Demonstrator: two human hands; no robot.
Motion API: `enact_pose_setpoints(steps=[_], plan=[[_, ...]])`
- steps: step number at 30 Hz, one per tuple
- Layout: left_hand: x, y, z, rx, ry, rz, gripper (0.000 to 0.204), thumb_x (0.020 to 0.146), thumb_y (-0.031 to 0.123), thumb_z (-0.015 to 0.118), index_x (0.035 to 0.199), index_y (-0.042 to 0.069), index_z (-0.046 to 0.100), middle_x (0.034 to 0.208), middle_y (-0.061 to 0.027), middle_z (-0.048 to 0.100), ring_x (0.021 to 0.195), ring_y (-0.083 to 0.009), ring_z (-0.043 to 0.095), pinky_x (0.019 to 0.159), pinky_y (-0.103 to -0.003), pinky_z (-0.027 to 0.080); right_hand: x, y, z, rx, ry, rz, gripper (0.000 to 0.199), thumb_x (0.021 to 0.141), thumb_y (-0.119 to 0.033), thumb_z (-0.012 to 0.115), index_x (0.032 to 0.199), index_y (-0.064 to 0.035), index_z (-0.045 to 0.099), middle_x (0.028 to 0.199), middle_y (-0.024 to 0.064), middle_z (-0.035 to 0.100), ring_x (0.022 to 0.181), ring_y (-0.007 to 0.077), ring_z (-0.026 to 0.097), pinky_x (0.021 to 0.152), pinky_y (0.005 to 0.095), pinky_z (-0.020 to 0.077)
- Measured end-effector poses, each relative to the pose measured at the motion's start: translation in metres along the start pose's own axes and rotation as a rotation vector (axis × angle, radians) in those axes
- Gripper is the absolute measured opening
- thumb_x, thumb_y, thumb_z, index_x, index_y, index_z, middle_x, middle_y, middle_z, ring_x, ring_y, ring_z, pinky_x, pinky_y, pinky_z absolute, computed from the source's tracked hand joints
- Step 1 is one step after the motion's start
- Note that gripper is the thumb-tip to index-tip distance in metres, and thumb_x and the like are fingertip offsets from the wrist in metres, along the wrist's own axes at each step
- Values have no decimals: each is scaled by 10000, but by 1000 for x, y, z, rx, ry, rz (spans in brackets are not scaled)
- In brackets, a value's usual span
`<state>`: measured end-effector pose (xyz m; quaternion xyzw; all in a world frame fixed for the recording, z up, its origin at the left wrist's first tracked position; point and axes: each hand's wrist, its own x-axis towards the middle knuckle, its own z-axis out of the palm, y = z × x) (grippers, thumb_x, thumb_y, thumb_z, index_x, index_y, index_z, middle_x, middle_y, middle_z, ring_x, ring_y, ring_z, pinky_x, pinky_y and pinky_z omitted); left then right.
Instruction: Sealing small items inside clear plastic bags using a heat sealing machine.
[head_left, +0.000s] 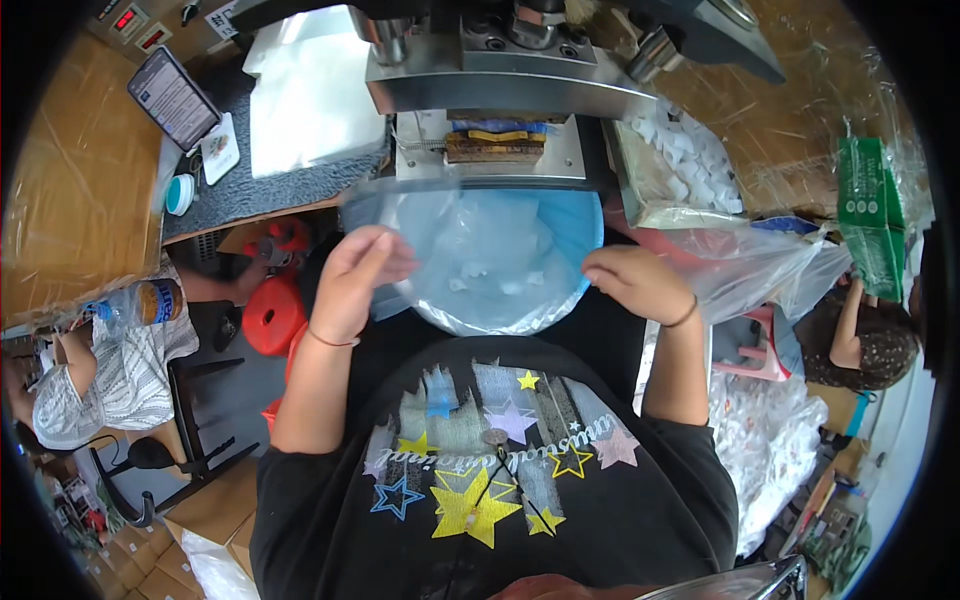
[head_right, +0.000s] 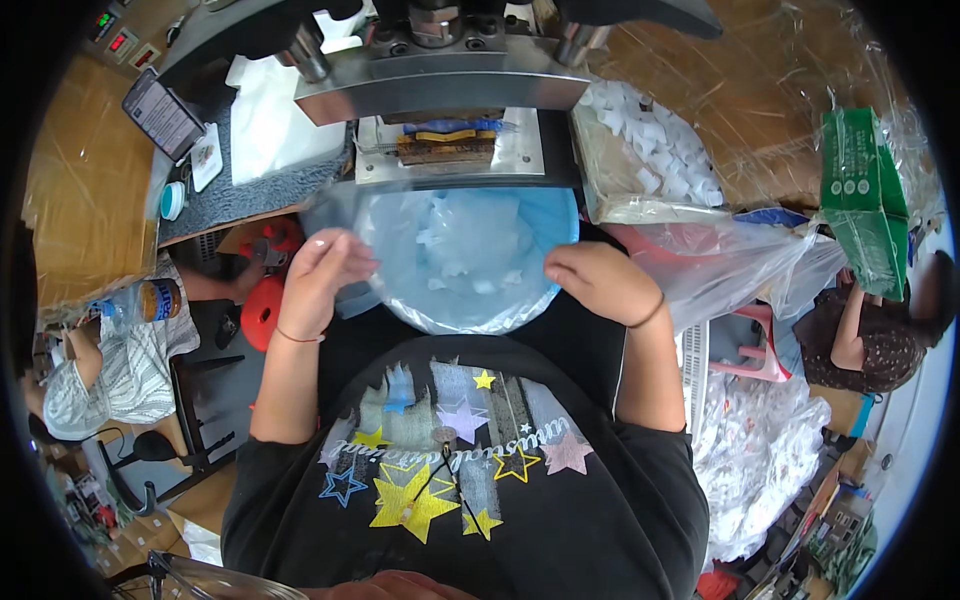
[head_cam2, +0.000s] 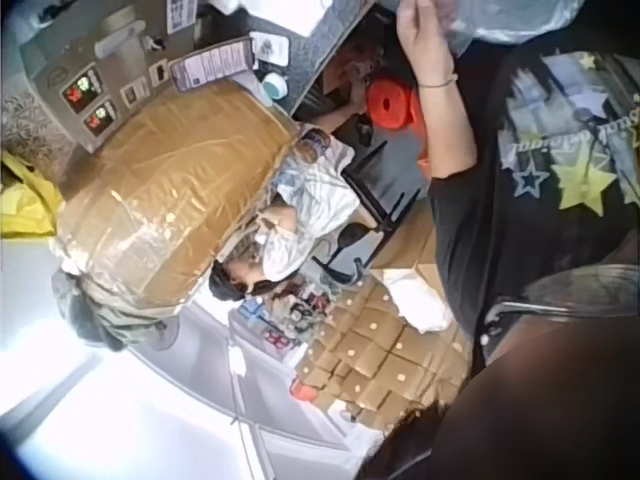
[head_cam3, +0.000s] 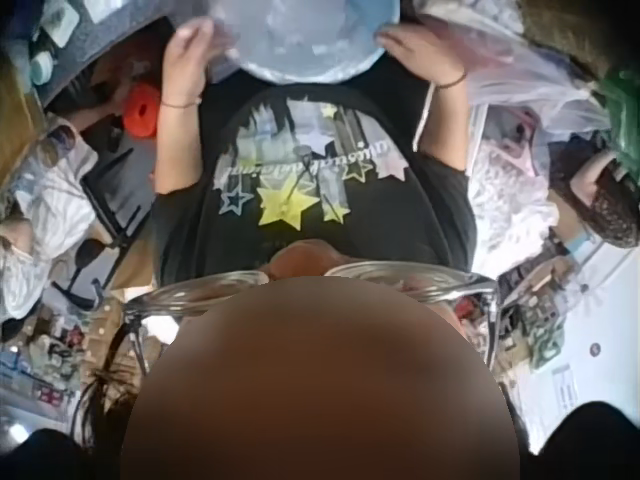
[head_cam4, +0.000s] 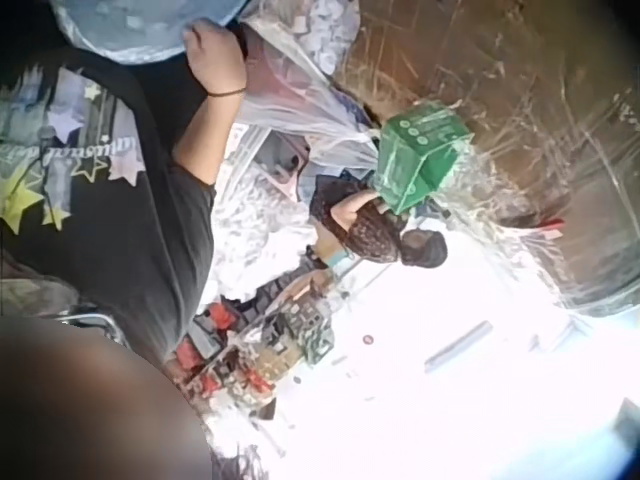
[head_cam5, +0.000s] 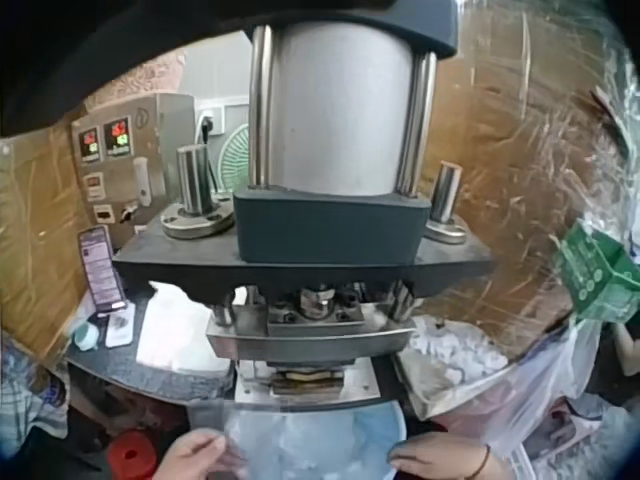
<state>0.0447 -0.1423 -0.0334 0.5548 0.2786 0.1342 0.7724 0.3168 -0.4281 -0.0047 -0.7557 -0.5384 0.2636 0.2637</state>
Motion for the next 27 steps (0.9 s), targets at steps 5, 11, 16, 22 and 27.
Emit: enact_pose_setpoints(steps=[5,11,16,22,27], plan=[[-16,-52,-42,-357,-124,-122,177,1036,205,537,1091,51,604,1070,-134,699,991,-287,714,879,-394,579,19,53,53,-73,-211,105,204,932,-211,621,1023,-30,648,948,157,676,920,351,649,820,421,513],[-55,-76,-40,-441,-278,-146,202,1005,175,582,1128,19,619,1154,-179,680,1114,-318,667,980,-456,526,126,61,147,-126,-398,21,307,898,-152,656,1186,-53,615,1161,173,625,1127,360,591,964,424,477],[-69,-46,-21,27,-622,-27,141,921,12,646,1046,-14,706,1183,-163,665,1122,-271,646,986,-393,505,202,92,255,-233,47,28,374,888,-120,645,1255,-66,597,1303,186,572,1200,392,555,1022,457,461],[-69,-45,-20,277,-604,168,213,846,23,755,1057,24,720,1202,-110,663,1105,-236,640,975,-349,490,246,144,312,-344,-405,251,445,879,-108,626,1322,-95,590,1363,206,549,1224,400,558,1028,483,465],[-69,-44,-21,312,-572,203,234,850,34,718,1084,34,705,1188,-113,661,1094,-247,633,965,-347,485,209,146,350,-294,-578,155,246,866,-140,640,1096,-143,730,1184,151,684,1101,356,646,938,467,519]])
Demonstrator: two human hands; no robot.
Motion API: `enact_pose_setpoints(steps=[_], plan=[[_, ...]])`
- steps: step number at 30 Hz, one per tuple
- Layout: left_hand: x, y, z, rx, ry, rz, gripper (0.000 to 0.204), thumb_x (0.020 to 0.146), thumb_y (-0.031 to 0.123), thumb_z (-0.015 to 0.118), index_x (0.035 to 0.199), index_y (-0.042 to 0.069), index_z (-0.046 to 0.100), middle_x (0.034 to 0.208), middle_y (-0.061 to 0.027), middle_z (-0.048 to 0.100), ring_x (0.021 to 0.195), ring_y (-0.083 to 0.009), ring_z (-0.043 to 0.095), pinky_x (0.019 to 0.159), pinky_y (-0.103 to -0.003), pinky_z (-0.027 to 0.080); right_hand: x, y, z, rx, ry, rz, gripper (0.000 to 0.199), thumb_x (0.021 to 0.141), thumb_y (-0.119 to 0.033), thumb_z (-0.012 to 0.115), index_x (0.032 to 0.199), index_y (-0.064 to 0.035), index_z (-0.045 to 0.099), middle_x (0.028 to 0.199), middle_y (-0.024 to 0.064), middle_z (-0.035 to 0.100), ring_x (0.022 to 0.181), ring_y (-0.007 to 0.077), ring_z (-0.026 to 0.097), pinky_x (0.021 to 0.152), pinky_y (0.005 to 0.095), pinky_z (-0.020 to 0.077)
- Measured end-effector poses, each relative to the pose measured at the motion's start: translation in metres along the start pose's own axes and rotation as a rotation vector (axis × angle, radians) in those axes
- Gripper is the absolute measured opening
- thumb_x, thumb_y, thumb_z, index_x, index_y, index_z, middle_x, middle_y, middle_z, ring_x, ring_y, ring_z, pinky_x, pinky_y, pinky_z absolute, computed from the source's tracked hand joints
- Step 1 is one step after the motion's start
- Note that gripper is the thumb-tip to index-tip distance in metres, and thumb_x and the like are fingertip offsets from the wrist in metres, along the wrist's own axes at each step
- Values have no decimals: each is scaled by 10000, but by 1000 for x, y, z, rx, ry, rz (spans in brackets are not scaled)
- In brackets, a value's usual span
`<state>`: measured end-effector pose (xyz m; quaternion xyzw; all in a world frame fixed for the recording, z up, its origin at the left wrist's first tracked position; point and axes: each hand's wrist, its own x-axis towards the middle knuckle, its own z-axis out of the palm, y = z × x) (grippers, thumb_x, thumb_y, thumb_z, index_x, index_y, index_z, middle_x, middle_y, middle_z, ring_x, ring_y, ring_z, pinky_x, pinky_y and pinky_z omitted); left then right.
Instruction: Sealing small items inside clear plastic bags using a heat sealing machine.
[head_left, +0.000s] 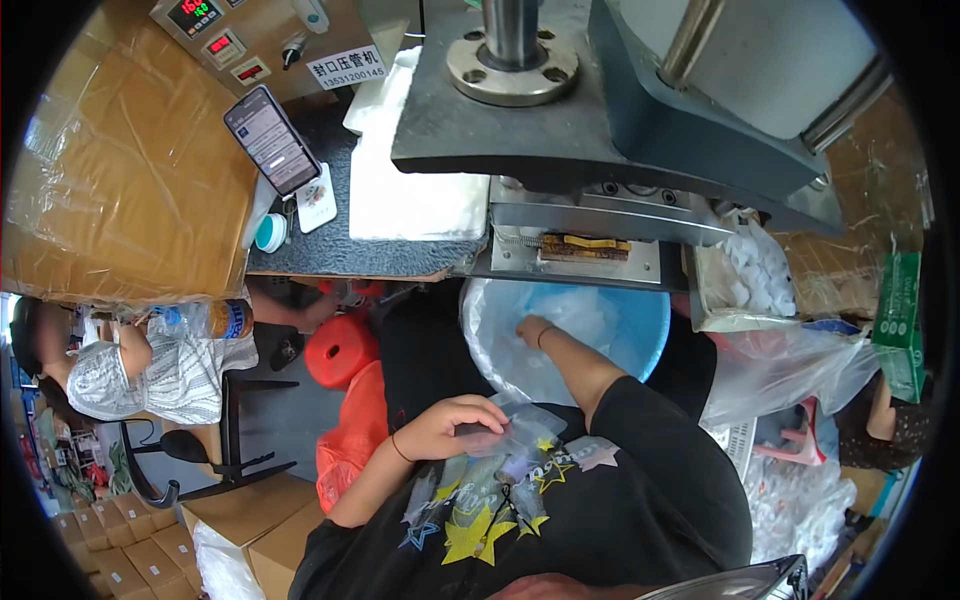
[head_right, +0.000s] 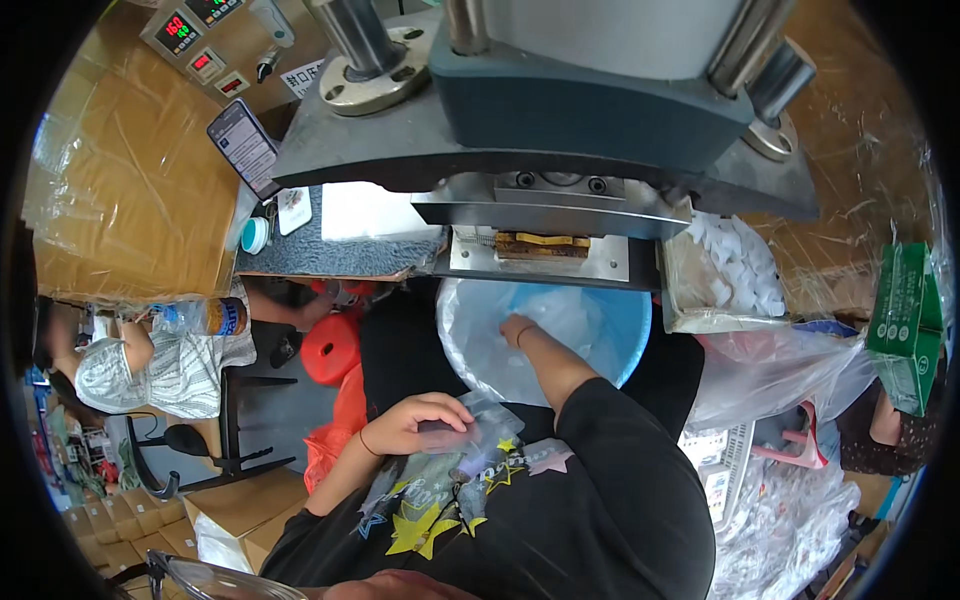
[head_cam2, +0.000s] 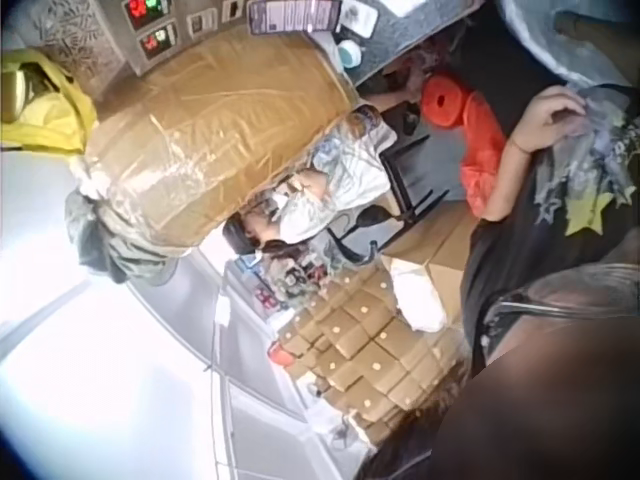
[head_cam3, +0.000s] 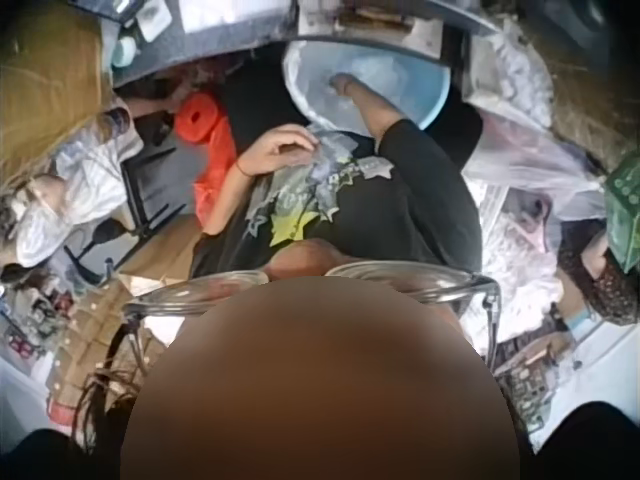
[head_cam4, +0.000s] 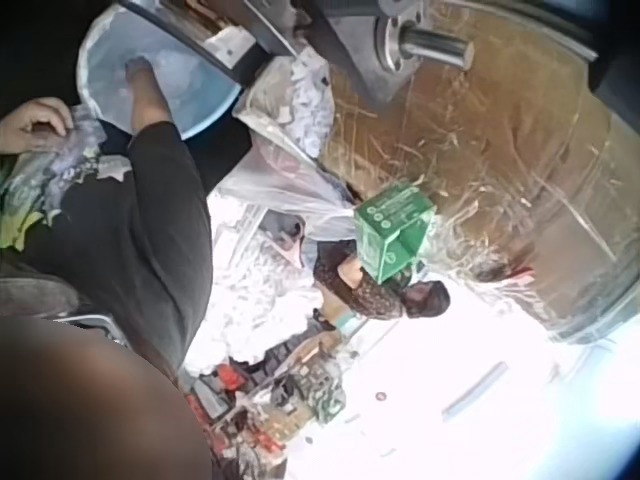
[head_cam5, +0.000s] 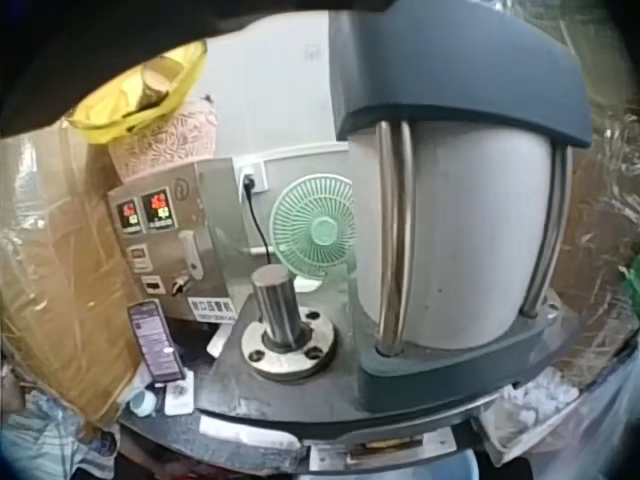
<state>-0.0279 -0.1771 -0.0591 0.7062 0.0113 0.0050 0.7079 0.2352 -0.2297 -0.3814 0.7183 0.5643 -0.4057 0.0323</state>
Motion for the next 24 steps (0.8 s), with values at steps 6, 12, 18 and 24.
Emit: enact_pose_setpoints(steps=[6,12,18,24], plan=[[19,3,4,83,-76,39,233,825,39,755,1049,45,689,1143,-99,665,1039,-244,640,917,-343,499,-22,6,-1,56,-344,-40,296,810,-157,640,1088,-156,740,1080,135,726,1016,333,675,869,430,535],[16,13,15,138,-120,96,200,835,38,745,1024,43,680,1138,-97,658,1024,-244,640,902,-340,506,-42,-3,11,153,-40,-64,203,868,-232,623,1021,-100,634,1010,147,706,977,343,661,824,457,509],[10,9,32,142,-2,-6,188,995,75,535,1070,-1,690,1122,-126,686,1062,-247,660,948,-356,506,-139,-46,-100,374,492,-105,210,969,-273,570,1013,-71,603,938,177,691,884,401,659,763,476,516],[42,35,30,-76,417,-142,195,960,169,696,936,-25,712,841,-16,706,794,-86,631,758,-254,507,-313,-88,-202,511,892,-429,135,966,-147,603,1025,-32,638,872,96,644,806,232,625,739,335,499]])
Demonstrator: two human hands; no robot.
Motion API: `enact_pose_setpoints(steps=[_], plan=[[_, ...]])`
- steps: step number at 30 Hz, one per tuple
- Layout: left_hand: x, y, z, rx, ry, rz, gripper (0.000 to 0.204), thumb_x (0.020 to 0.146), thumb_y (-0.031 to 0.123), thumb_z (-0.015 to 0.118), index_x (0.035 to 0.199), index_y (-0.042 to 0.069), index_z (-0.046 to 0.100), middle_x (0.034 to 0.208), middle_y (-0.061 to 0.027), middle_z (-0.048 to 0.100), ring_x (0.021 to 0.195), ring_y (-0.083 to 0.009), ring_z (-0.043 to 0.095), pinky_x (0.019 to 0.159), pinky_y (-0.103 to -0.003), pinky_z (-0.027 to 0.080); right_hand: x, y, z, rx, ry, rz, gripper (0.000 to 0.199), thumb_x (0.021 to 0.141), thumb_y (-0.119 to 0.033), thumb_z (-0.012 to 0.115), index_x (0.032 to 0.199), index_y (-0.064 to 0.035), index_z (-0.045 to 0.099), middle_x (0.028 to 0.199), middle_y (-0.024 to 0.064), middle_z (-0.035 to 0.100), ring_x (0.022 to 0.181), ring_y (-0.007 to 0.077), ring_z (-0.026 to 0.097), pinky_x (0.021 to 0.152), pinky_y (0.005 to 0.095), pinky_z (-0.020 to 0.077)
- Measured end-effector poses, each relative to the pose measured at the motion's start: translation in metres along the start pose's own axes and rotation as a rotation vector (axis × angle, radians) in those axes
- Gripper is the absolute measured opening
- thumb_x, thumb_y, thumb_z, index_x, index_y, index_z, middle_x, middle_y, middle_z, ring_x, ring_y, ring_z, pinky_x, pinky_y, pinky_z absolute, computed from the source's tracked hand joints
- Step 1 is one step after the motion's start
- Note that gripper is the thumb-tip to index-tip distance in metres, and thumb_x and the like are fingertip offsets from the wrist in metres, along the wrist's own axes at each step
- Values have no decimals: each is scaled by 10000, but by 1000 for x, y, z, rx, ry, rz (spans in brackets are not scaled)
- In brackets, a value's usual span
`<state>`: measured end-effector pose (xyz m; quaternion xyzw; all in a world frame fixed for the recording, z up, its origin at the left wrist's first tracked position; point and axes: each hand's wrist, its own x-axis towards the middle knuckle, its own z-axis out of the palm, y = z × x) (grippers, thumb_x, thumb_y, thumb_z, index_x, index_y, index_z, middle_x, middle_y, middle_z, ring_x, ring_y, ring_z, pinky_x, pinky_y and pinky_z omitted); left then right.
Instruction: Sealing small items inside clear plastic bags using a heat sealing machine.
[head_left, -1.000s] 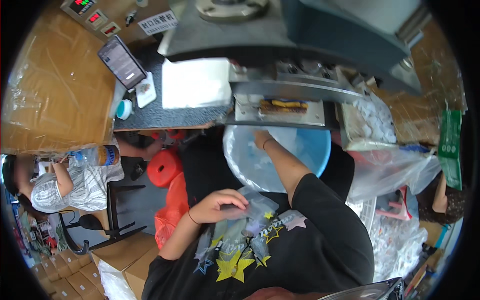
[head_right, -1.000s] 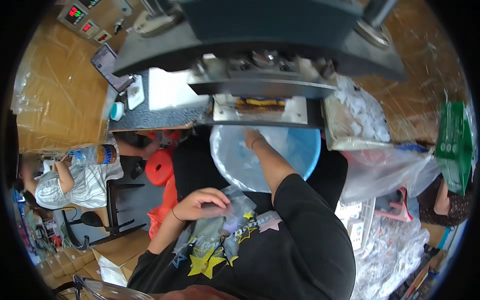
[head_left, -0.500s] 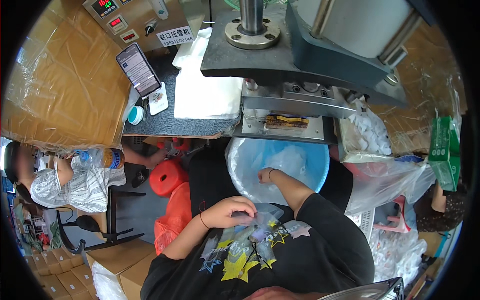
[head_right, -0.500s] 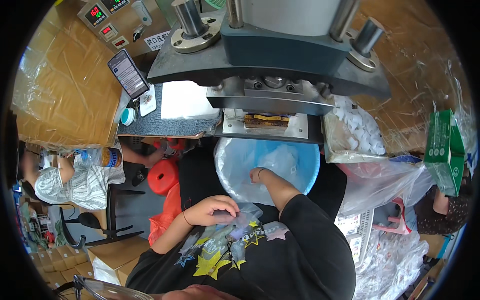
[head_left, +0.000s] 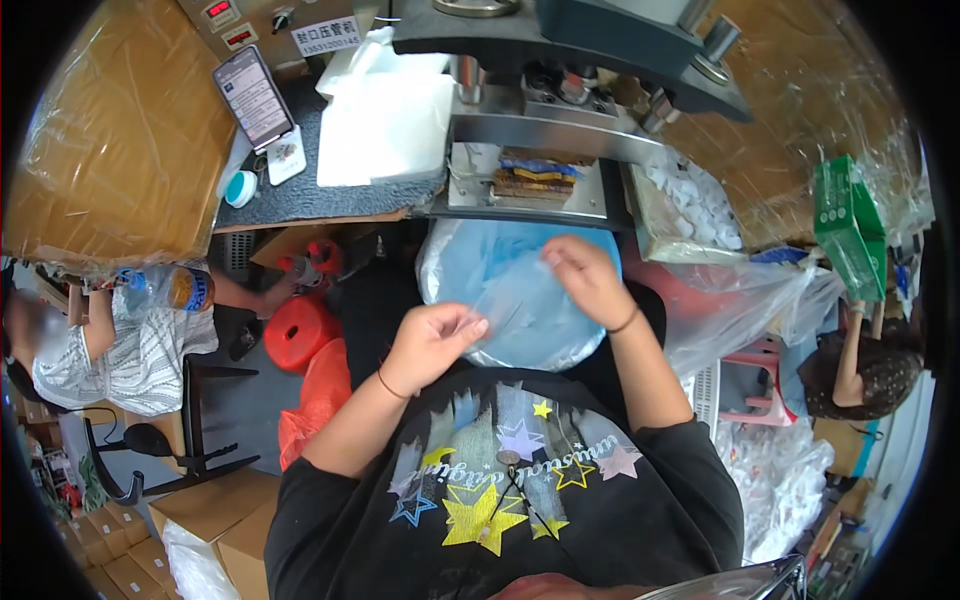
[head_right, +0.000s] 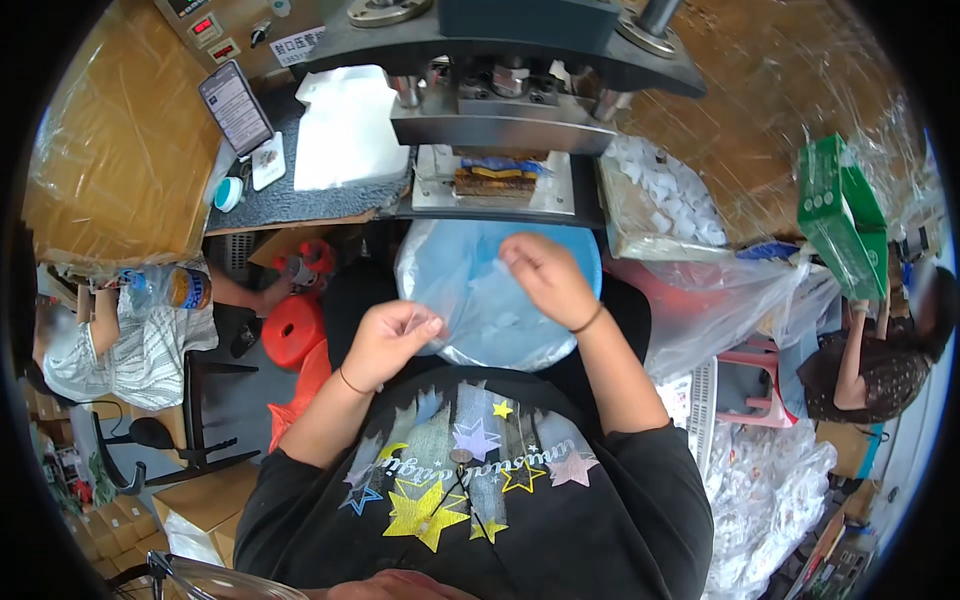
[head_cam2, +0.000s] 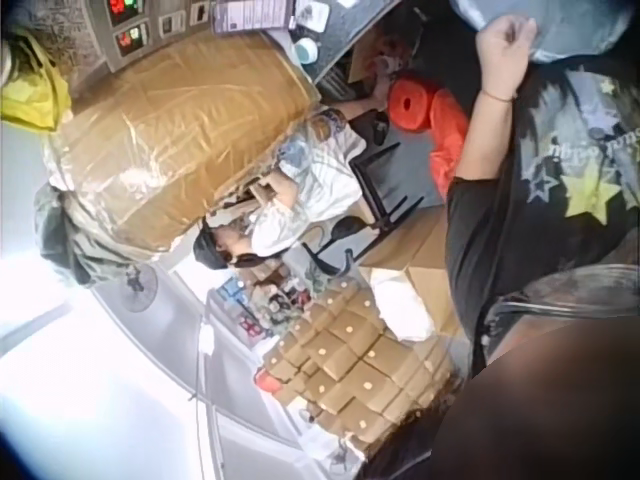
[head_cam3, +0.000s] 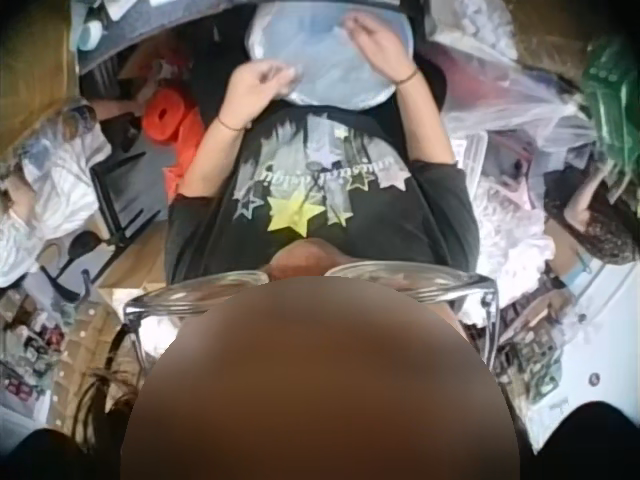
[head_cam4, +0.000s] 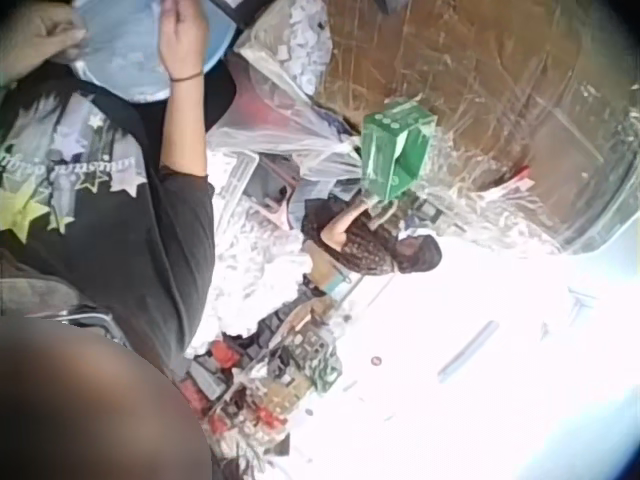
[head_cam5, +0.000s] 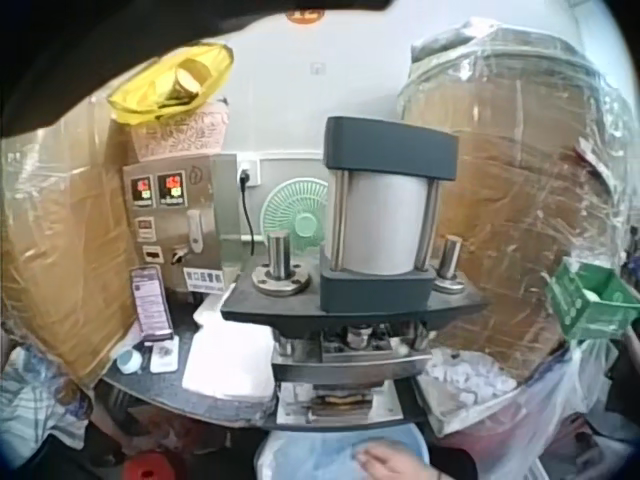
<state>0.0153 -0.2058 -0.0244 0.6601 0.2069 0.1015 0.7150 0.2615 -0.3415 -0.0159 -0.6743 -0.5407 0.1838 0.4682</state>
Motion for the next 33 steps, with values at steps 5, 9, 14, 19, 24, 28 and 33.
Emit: enact_pose_setpoints(steps=[5,9,14,19,24,28,33], plan=[[22,23,21,168,-91,113,167,937,152,729,929,-14,709,810,28,661,764,-43,560,708,-225,465,-1,-77,-39,138,205,-93,120,965,-112,641,1033,-12,639,972,37,668,863,130,610,786,271,489],[28,27,38,-86,-234,26,210,988,194,660,1002,-14,689,911,-49,715,846,-107,651,796,-268,522,5,-90,-52,-250,99,-259,75,926,-89,646,967,-26,653,894,92,680,833,232,637,753,333,498],[33,34,48,-355,-444,-171,270,1025,233,593,1110,-14,662,998,-118,720,907,-198,705,852,-322,559,1,-90,-73,-171,-238,5,153,962,-148,584,1029,-16,620,960,131,659,862,303,633,796,410,494],[46,36,40,-423,-419,-330,221,992,156,622,1135,-13,635,1055,-102,712,961,-195,707,828,-313,574,9,-56,-114,-819,213,128,190,933,-138,591,1105,-82,651,991,171,638,889,369,641,779,446,513],[88,43,16,-448,-250,-308,204,957,86,633,1156,42,648,1073,-87,716,959,-219,721,808,-331,583,4,19,-153,-1021,46,375,210,865,-113,629,1071,-135,663,969,174,622,917,408,629,769,486,507],[116,38,3,-550,-215,-229,192,933,23,634,1121,-7,662,1048,-100,714,892,-207,714,816,-336,585,4,25,-145,-982,111,345,246,815,-106,664,1060,-118,659,983,171,628,909,397,632,770,471,514],[114,42,3,-609,-185,-270,284,942,15,636,1220,-15,588,1064,-105,673,931,-190,684,837,-333,574,6,16,-133,-928,224,341,203,850,-108,650,1053,-101,663,1016,143,628,910,381,635,761,445,521]])
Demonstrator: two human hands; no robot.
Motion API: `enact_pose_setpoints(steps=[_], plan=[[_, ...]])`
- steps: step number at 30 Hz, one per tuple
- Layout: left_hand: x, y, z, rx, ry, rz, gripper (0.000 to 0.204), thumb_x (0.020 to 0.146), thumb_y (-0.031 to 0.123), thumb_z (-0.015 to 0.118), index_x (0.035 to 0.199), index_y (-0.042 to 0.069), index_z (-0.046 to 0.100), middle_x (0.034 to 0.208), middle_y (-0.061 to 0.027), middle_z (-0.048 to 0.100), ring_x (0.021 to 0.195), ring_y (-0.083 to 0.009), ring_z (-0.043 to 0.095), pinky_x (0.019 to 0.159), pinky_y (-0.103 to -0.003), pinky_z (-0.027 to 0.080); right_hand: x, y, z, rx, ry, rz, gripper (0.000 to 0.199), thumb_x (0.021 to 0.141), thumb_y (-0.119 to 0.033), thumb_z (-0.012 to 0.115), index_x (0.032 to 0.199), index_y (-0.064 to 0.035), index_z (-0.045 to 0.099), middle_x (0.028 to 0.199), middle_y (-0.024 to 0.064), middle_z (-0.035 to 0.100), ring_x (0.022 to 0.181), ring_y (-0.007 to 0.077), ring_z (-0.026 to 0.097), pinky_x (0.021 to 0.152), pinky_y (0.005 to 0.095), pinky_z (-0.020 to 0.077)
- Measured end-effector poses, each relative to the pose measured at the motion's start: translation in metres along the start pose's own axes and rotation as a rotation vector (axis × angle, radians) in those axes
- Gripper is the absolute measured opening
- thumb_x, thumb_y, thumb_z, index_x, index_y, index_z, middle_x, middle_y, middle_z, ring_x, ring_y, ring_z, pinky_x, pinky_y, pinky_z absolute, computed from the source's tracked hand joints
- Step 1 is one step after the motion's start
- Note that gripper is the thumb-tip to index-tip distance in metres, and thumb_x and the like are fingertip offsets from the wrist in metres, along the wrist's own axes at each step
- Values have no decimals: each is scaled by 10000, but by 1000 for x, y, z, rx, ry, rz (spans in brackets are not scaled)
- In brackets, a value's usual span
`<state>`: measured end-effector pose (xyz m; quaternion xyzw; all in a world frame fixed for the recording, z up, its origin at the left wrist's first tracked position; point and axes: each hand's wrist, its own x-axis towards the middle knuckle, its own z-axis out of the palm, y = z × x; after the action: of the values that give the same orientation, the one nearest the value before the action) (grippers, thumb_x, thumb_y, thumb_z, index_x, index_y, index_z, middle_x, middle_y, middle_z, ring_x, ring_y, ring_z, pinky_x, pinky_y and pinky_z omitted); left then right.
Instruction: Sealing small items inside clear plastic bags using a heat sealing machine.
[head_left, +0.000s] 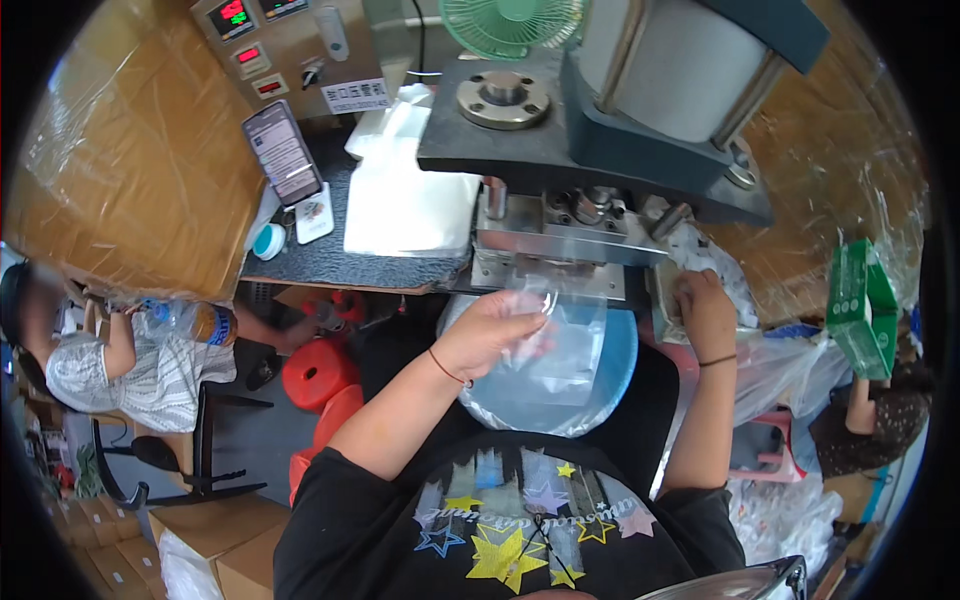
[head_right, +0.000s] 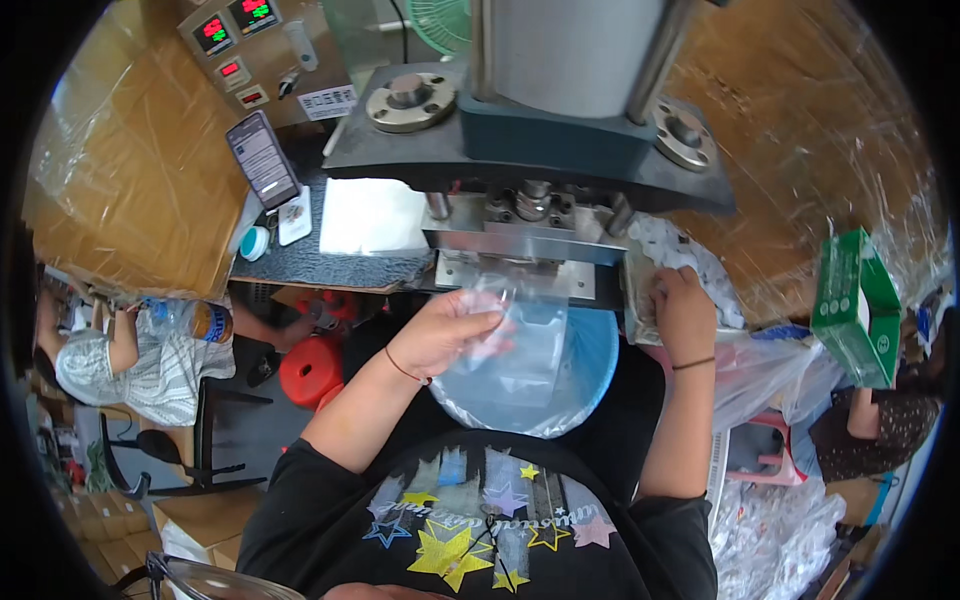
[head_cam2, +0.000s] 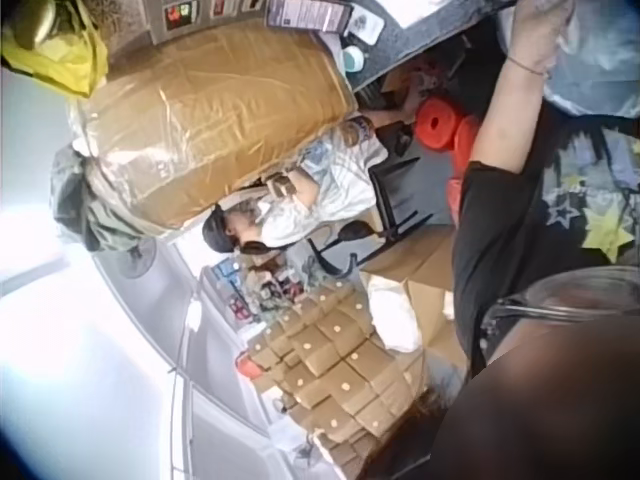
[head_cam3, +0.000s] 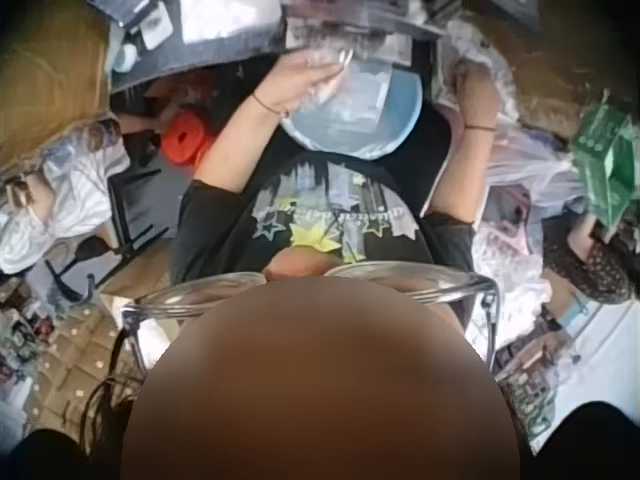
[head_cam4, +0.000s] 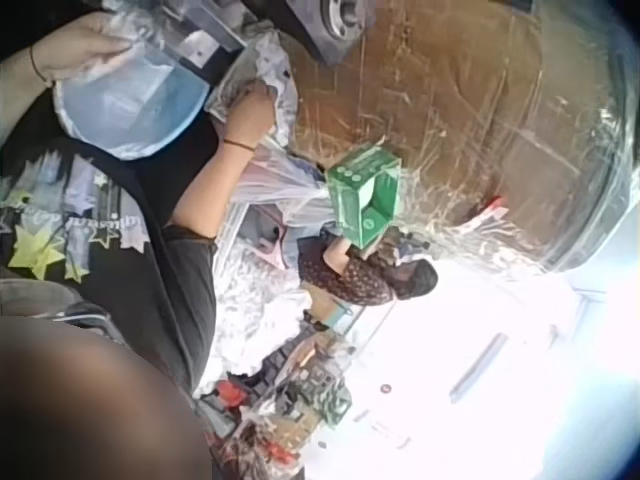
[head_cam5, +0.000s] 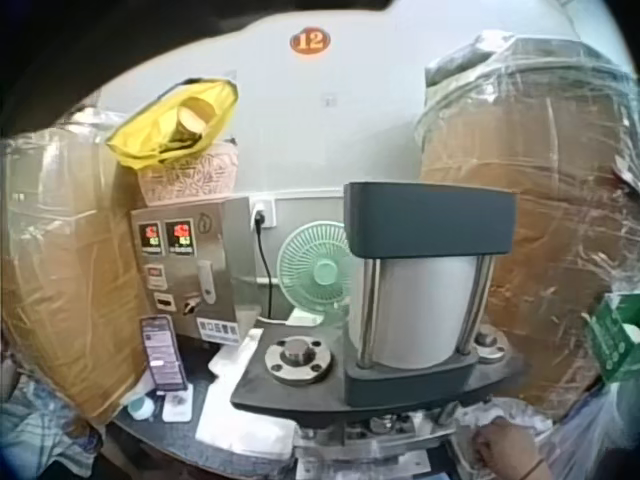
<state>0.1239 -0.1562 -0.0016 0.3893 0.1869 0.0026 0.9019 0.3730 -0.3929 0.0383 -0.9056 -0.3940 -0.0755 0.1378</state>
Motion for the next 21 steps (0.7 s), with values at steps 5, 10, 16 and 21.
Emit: enact_pose_setpoints(steps=[5,10,16,21], plan=[[-22,19,-30,559,407,665,491,890,143,757,1278,-9,498,1069,-89,588,861,-137,630,732,-273,554,-9,5,9,98,158,-36,180,891,-113,634,1067,-94,670,1055,124,634,940,370,635,759,424,517],[-70,65,-77,1096,924,837,416,906,158,732,1246,0,553,1188,-129,553,1011,-186,606,764,-279,555,-12,6,18,105,240,-78,162,915,-101,607,1063,-77,669,1039,124,634,934,359,632,764,423,508],[-90,83,-116,1426,1122,977,395,864,142,734,1201,-4,585,1166,-164,575,1053,-304,596,880,-378,511,-13,3,21,103,266,-68,156,943,-99,571,1056,-48,667,1041,149,634,957,369,621,812,428,498],[-89,93,-122,1516,1138,1040,394,831,128,740,1175,-2,598,1174,-196,581,1101,-382,569,976,-424,453,-14,10,26,82,278,-68,181,952,-94,556,1082,-37,668,1043,159,634,959,368,619,831,423,496]])
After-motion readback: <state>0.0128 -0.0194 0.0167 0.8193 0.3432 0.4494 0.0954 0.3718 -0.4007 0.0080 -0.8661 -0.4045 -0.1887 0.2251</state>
